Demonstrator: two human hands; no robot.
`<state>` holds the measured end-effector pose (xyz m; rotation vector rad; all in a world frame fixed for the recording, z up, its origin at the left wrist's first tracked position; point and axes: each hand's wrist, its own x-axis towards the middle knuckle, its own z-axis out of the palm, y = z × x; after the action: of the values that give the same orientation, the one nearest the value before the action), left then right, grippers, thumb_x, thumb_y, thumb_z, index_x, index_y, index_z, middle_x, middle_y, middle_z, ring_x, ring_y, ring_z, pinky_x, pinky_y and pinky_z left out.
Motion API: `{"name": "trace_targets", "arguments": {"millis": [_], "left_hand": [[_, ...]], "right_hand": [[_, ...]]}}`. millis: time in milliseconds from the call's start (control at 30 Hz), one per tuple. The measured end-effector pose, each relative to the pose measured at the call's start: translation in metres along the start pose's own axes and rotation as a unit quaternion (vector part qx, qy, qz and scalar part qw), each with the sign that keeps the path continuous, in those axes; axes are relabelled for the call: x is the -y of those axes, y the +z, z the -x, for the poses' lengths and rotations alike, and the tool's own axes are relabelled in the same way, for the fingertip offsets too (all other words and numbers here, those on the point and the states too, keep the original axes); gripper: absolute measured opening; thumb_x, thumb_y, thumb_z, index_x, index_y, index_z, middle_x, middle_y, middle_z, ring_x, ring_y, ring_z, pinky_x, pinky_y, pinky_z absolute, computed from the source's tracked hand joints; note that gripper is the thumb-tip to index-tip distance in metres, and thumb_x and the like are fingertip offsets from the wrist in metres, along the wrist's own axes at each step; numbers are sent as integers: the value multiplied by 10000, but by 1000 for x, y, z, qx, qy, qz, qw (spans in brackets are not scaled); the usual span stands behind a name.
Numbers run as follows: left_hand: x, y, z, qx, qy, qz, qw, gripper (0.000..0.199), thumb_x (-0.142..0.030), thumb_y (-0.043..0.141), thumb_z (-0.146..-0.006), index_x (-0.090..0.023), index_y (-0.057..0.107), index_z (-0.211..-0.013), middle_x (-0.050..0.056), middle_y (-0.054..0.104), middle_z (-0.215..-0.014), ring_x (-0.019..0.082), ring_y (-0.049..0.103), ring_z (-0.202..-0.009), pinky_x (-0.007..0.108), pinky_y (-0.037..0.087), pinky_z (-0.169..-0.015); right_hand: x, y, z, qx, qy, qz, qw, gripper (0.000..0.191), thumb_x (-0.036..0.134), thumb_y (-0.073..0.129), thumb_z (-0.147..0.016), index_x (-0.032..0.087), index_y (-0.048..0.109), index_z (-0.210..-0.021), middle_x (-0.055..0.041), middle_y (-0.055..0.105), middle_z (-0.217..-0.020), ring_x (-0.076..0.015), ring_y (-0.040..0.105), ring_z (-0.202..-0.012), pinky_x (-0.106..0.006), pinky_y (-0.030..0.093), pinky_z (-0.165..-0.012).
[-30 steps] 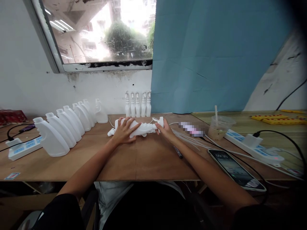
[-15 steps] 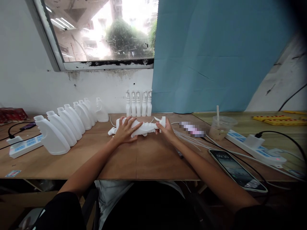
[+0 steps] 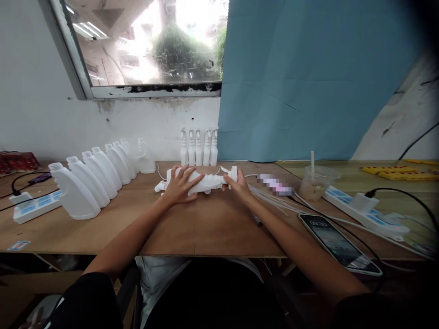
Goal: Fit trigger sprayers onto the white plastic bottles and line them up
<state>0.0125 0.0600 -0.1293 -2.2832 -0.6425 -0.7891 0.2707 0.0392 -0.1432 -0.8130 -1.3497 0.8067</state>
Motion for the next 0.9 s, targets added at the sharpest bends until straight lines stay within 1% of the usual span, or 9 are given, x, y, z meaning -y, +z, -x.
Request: {"name": "trace_targets", "arguments": {"millis": [67,133,200,300,567,633,733,833,900], "left_hand": [[1,0,0,4,-1,-1,1000,693,-442,558,-808,-297,344,-1451,152,397,-1383,370,335,-1256,570,189,-1018],[1,-1,1,8,-3,1,1000,695,-443,562,-804,-299,346,-1449,150,402,-1376,370,333,-1257,568,187,-1022],[1,-1,1,9,-6,5,1000,690,-441,563,-806,-302,350,-1447,147,403,-1375,368,333,-1256,566,183,-1027],[0,-2,1,5,-4,9,1000,683,-432,562,-810,-301,351,-1447,148,398,-1380,369,332,-1260,565,186,-1027],[1,1,1,-2,-10,24,1000,693,-435,585,-802,-308,359,-1444,150,395,-1386,377,337,-1254,570,181,-1027],[2,0,1,1,-13,22,1000,699,-436,586,-802,-309,351,-1448,149,394,-1383,375,330,-1258,570,179,-1025],[3,-2,-1,-1,-29,36,999,715,-455,598,-789,-310,355,-1445,139,385,-1391,369,324,-1258,559,183,-1024],[3,-5,-2,-7,-43,64,997,739,-442,625,-756,-308,370,-1437,123,380,-1394,358,319,-1260,537,188,-1034],[2,-5,-2,-7,-37,78,996,749,-425,635,-742,-308,376,-1434,116,378,-1395,352,320,-1260,527,187,-1042]], "right_hand": [[1,0,1,25,9,-22,999,519,444,752,-688,253,386,-1003,53,594,-727,-145,593,-527,-300,485,-517],[2,1,2,28,17,-30,999,520,420,767,-678,247,397,-999,68,563,-668,-132,551,-510,-284,453,-505],[1,3,2,5,20,-35,999,490,412,766,-677,242,400,-954,85,508,-622,-101,471,-473,-248,384,-456],[-1,6,3,-29,14,-58,998,451,395,758,-682,243,401,-914,82,473,-654,-79,404,-483,-219,321,-420],[-1,9,2,-46,10,-67,997,428,418,754,-684,248,431,-906,62,486,-719,-83,400,-520,-209,301,-402],[3,8,2,-23,18,-72,997,456,426,760,-678,250,446,-957,73,494,-695,-74,398,-489,-222,324,-424],[12,4,3,45,30,-88,995,507,380,765,-686,257,467,-1077,78,516,-679,-82,441,-477,-252,384,-482],[19,1,6,113,36,-113,987,542,302,767,-681,251,494,-1147,52,562,-723,-103,483,-521,-286,431,-537],[21,1,9,134,47,-127,982,548,271,771,-663,238,517,-1147,28,592,-763,-112,484,-536,-292,432,-524]]}}
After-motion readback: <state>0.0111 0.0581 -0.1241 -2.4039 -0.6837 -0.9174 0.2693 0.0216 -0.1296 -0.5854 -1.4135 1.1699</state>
